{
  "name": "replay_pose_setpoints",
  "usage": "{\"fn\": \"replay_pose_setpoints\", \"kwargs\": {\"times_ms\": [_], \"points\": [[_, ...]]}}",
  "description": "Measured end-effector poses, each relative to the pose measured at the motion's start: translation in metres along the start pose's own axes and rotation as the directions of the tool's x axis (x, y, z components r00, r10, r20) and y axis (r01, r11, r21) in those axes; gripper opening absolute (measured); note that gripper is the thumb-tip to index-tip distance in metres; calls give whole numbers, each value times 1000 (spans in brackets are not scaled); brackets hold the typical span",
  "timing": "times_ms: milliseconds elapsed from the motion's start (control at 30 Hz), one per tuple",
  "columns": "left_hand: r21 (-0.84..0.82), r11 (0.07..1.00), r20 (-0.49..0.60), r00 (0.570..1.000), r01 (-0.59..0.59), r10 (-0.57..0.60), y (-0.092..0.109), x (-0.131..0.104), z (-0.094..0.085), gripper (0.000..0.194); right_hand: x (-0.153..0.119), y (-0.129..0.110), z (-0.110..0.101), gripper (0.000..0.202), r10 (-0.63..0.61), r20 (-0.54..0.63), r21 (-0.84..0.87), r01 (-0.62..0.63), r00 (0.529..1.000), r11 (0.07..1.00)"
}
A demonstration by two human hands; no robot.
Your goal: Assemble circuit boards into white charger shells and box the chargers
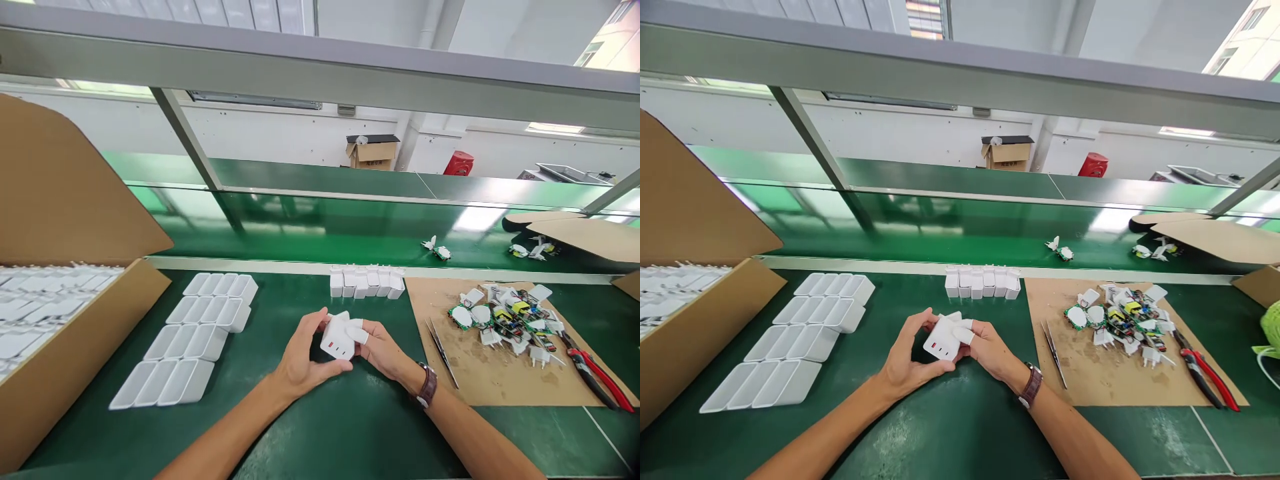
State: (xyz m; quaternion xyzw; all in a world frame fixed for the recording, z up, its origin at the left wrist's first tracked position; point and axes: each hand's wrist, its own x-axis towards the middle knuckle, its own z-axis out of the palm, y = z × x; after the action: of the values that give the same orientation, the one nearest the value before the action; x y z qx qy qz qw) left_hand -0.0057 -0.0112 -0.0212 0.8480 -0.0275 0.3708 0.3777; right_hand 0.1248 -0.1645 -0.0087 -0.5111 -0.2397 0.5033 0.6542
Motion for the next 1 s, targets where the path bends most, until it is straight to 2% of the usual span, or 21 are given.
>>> {"fn": "replay_pose_setpoints", "kwargs": {"times_ms": [133, 333, 433, 500, 567, 633, 667, 700, 733, 800, 867, 933, 1000], "points": [[37, 999, -39, 999, -10, 11, -5, -4, 2, 97, 0, 1, 2, 53, 29, -1, 57, -29, 1000, 998], [76, 995, -4, 998, 69, -69, -9, -8, 3, 97, 3, 7, 1, 50, 56, 27, 111, -59, 998, 992], [82, 992, 20, 995, 92, -94, -6, -6, 1, 94, 2, 5, -1, 53, 27, 9, 12, -27, 1000, 1000], [80, 992, 48, 994, 98, -102, -3, -3, 0, 85, 1, 3, -2, 49, -99, -62, -160, 88, 993, 983], [51, 992, 81, 989, 119, -123, -2, -1, -2, 73, -2, 2, -4, 36, -317, -116, -437, 238, 941, 867], [-4, 986, 100, 981, 167, -166, -3, 1, -4, 58, -4, 4, -6, 26, -488, -64, -697, 311, 870, 646], [-35, 981, 108, 977, 191, -186, -3, 2, -4, 50, -5, 5, -7, 26, -520, -27, -778, 308, 854, 548], [-63, 975, 114, 972, 211, -204, -4, 3, -5, 42, -5, 7, -9, 31, -524, -5, -824, 293, 852, 485], [-85, 971, 122, 969, 224, -213, -5, 3, -5, 35, -5, 9, -10, 41, -515, -5, -842, 274, 857, 464], [-113, 968, 156, 966, 224, -206, -6, 4, -5, 30, -3, 12, -14, 71, -474, -22, -832, 247, 880, 497], [-140, 969, 189, 966, 205, -177, -5, 6, -3, 36, 0, 12, -18, 94, -396, 32, -798, 262, 918, 542], [-167, 969, 204, 968, 184, -149, -3, 7, -1, 41, 3, 11, -21, 97, -295, 108, -773, 267, 949, 576], [-158, 972, 168, 975, 172, -145, -1, 7, 1, 42, 6, 10, -22, 92, -232, 120, -778, 237, 965, 583]]}}
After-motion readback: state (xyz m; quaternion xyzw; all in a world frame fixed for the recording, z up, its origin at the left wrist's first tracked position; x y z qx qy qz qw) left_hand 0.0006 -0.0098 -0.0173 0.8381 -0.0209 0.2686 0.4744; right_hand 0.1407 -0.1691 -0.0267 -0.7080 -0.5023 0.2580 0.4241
